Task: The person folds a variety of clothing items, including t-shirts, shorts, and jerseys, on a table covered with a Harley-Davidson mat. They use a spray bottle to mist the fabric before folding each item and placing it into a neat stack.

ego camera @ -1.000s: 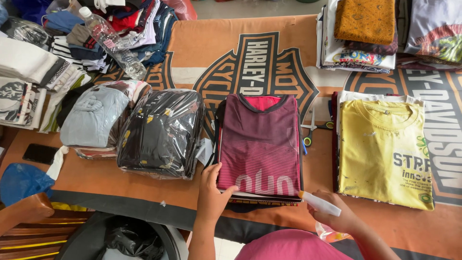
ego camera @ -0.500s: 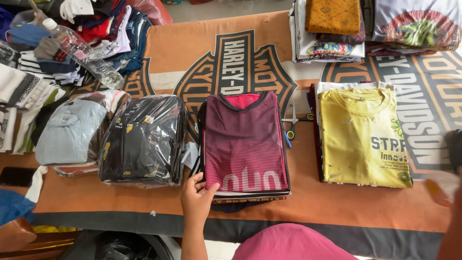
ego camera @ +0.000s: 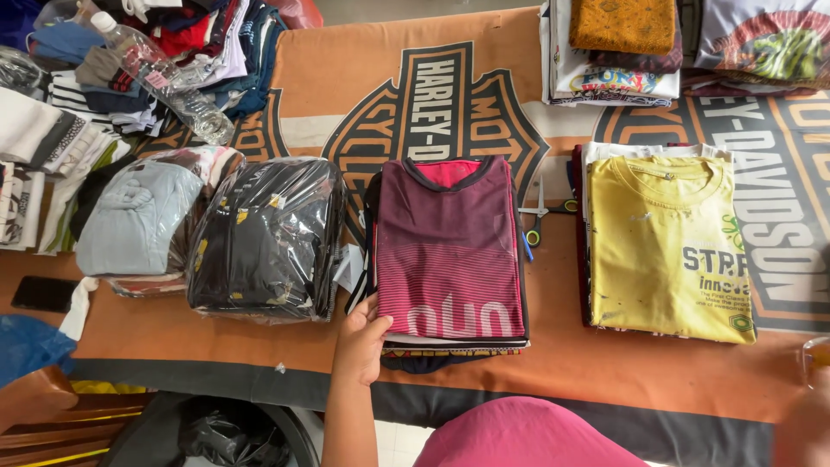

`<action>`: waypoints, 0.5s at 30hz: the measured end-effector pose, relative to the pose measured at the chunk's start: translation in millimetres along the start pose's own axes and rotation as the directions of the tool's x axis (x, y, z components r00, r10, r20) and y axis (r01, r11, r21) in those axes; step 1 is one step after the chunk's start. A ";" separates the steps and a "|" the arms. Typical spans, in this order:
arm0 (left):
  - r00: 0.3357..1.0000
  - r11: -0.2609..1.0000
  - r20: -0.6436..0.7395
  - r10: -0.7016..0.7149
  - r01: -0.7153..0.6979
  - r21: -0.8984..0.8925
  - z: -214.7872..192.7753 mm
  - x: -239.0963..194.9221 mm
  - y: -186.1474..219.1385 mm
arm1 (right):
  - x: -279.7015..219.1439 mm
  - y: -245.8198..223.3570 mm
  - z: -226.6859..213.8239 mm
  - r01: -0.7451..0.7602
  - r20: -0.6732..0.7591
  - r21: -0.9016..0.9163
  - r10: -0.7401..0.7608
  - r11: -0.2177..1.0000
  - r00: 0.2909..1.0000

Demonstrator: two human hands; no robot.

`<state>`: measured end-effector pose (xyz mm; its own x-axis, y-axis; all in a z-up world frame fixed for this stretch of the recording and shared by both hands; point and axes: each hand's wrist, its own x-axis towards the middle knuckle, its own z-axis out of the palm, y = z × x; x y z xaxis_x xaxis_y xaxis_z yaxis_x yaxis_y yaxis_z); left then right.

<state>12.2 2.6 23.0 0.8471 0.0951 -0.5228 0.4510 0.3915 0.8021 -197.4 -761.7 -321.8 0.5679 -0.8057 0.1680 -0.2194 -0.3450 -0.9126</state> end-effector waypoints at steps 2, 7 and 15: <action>1.000 0.998 -0.011 0.010 -0.009 0.055 9.5 -2.6 5.3 | -20.5 -32.7 40.7 0.009 -0.025 0.011 -0.008 1.000 1.000; 0.990 0.916 -0.137 0.028 0.029 0.400 34.7 -11.6 26.2 | -192.0 -381.1 164.1 0.443 0.563 0.131 -0.435 0.887 0.703; 0.997 0.995 0.039 0.074 -0.071 -0.073 -5.3 39.3 -20.0 | -186.2 -422.7 248.6 0.479 0.838 0.185 -0.392 0.858 0.379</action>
<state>35.1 3.3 -15.0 0.8884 0.0883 -0.4505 0.3680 0.4498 0.8138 -13.2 -346.1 -60.0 0.9663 0.2332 0.1095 0.2304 -0.5926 -0.7718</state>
